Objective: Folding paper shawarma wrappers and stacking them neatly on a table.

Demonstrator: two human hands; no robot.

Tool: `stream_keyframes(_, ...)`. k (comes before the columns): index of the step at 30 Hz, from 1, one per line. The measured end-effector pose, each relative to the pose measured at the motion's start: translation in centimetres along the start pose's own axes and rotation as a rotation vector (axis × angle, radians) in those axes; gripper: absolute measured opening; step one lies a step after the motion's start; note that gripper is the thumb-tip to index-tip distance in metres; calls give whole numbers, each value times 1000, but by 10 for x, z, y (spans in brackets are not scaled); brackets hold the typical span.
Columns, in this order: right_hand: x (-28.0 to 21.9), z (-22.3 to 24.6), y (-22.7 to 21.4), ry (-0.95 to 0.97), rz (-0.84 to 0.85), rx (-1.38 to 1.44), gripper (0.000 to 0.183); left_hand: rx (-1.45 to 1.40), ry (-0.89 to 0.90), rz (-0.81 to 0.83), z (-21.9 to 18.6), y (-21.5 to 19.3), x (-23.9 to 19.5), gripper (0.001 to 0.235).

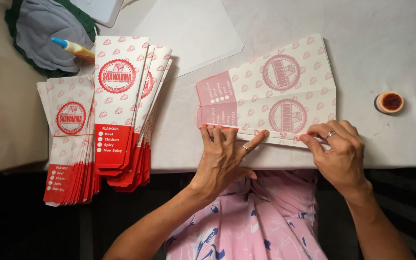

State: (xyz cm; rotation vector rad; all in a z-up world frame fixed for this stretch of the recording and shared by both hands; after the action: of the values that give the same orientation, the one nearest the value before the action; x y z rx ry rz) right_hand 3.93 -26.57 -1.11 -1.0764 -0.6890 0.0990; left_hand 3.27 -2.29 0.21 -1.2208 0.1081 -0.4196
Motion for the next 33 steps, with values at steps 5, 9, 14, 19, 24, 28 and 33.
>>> stream_keyframes(5,-5,-5,8,37,-9,30,15,-1,-3,-4,0,3,-2,128)
stream_keyframes(9,-10,-1,-1,37,-139,6,19,-2,-9,-11,1,2,-4,130)
stream_keyframes(14,-24,-1,-8,115,-218,8,15,-45,2,-33,0,6,-7,130)
stream_keyframes(19,-43,-54,-19,170,-196,-60,6,-77,-23,-42,1,5,-6,128)
stream_keyframes(24,-34,-144,-12,47,-158,-295,29,-66,-41,-22,-2,9,-7,126)
stream_keyframes(28,-17,-121,-33,13,-126,-284,29,-104,-51,7,-2,11,-9,125)
stream_keyframes(33,46,37,-34,-133,-72,334,26,-119,-49,-8,-1,10,-5,126)
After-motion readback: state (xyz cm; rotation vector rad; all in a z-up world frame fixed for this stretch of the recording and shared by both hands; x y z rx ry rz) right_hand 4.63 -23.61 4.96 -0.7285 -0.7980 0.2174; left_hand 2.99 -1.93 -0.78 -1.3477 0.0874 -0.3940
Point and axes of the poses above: each hand's wrist, its own x-axis towards the middle knuckle, its own y-axis out of the palm, z = x × y, the point moved 4 cm from there along x, towards the middle knuckle, and after that the axes turned 14 degrees about -y, right-handed, at the moved point
